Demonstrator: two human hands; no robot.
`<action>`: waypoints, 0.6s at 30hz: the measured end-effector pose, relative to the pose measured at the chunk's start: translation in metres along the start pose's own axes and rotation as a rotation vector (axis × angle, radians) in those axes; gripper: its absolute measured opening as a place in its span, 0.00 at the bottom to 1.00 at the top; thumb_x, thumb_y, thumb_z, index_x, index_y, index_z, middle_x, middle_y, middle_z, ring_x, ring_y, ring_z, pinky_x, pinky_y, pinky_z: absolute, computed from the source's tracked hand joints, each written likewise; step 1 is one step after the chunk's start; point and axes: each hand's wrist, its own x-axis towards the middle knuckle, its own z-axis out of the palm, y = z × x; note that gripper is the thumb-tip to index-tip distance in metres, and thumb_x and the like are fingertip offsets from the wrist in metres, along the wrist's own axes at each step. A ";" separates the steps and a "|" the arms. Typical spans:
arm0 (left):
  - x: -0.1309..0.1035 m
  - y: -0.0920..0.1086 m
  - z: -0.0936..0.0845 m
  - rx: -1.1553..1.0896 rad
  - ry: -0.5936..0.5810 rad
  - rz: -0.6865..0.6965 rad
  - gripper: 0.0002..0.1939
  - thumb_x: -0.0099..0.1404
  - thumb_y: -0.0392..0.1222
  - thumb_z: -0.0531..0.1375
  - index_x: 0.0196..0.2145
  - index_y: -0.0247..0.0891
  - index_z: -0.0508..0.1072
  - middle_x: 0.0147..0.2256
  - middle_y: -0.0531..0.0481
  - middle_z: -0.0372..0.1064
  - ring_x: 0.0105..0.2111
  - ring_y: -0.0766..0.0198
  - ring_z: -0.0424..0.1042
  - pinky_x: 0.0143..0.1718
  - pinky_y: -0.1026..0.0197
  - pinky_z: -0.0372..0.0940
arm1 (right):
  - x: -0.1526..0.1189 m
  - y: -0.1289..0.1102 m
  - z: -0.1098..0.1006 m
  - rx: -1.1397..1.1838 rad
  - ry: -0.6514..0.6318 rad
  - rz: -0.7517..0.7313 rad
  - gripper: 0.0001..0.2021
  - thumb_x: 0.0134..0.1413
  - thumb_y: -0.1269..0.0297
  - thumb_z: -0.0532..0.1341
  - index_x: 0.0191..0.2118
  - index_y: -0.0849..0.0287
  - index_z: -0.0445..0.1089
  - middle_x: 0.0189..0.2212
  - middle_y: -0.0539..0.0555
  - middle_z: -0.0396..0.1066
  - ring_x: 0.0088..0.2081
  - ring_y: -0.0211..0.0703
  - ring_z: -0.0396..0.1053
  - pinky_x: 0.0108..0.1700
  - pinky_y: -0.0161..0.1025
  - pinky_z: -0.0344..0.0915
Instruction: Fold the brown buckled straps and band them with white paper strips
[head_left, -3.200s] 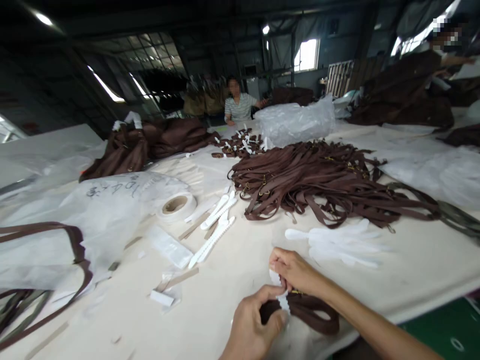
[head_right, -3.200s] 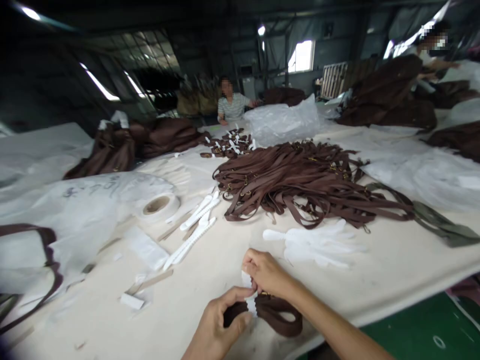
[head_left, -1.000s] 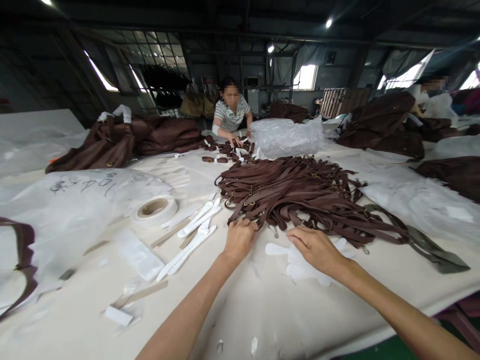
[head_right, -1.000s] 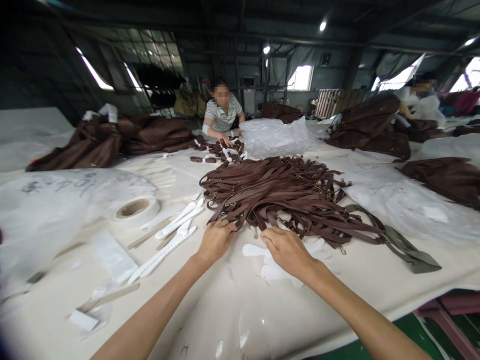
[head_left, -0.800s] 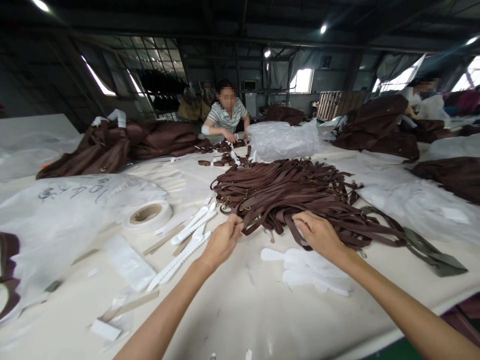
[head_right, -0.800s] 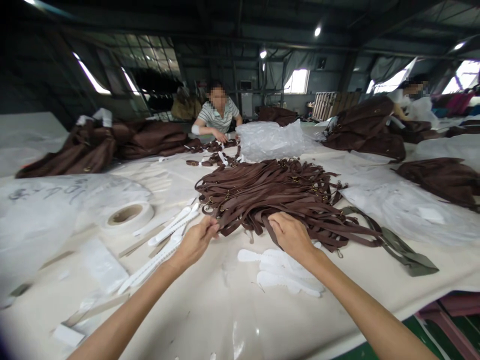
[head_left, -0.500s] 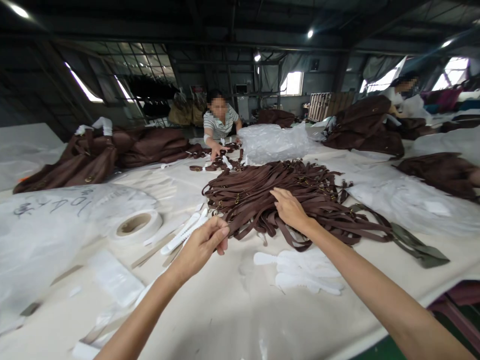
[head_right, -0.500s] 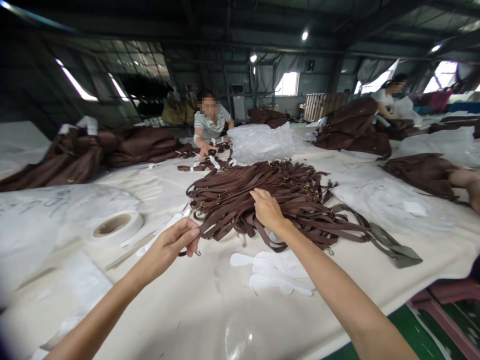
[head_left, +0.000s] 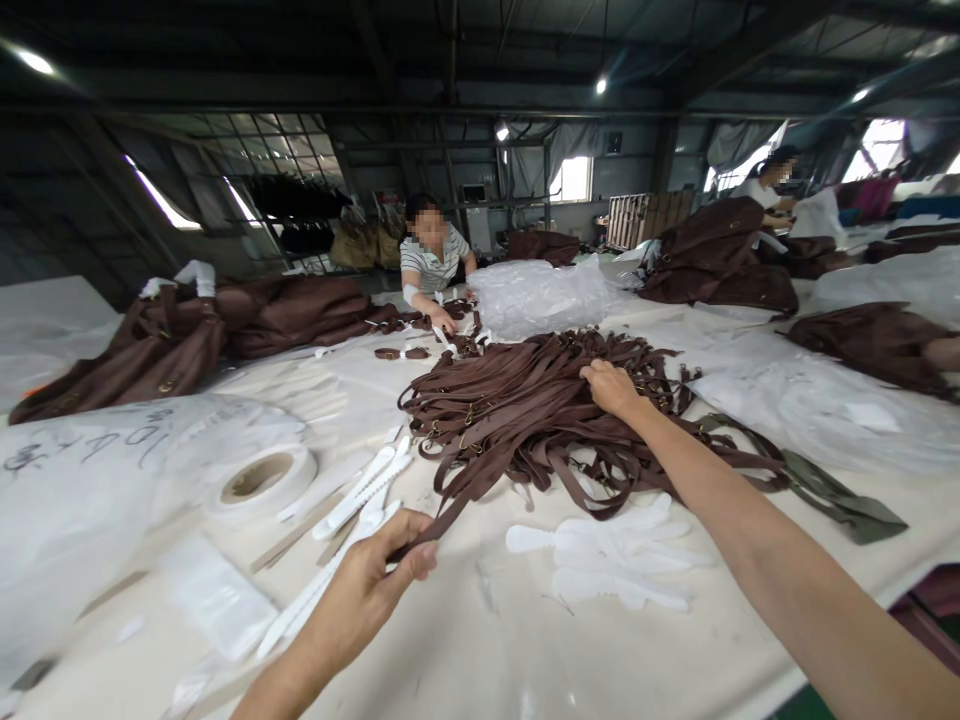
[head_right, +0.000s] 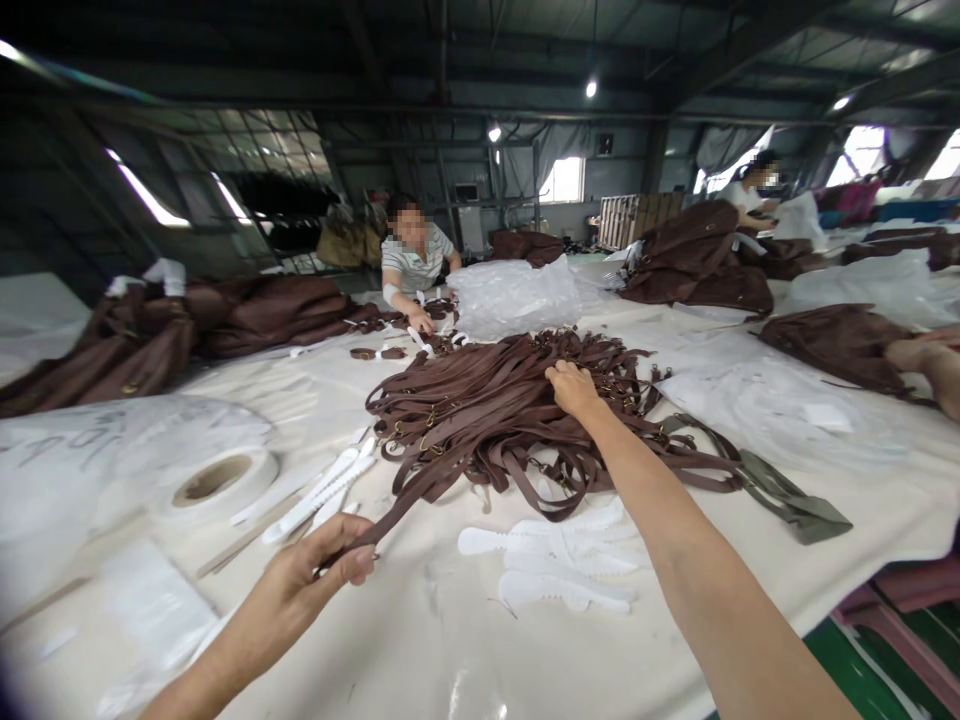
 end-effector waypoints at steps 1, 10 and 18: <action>-0.003 0.000 0.000 0.004 0.000 -0.009 0.15 0.65 0.57 0.58 0.33 0.42 0.71 0.26 0.54 0.67 0.29 0.62 0.67 0.32 0.64 0.62 | 0.001 0.000 -0.007 0.016 0.035 -0.026 0.19 0.56 0.79 0.51 0.47 0.59 0.74 0.49 0.63 0.69 0.53 0.51 0.64 0.57 0.47 0.60; -0.017 0.000 -0.014 -0.103 -0.098 -0.009 0.18 0.65 0.57 0.58 0.33 0.38 0.72 0.35 0.49 0.74 0.37 0.58 0.72 0.41 0.60 0.65 | 0.024 -0.061 -0.125 0.220 0.425 -0.434 0.18 0.62 0.71 0.49 0.51 0.58 0.72 0.42 0.55 0.68 0.43 0.44 0.69 0.51 0.42 0.65; 0.019 0.136 -0.059 -0.324 0.267 0.406 0.22 0.68 0.50 0.58 0.56 0.37 0.70 0.59 0.42 0.68 0.60 0.52 0.63 0.59 0.54 0.60 | -0.020 -0.191 -0.201 0.071 0.486 -0.982 0.12 0.67 0.60 0.54 0.49 0.54 0.72 0.41 0.51 0.67 0.43 0.41 0.69 0.47 0.39 0.65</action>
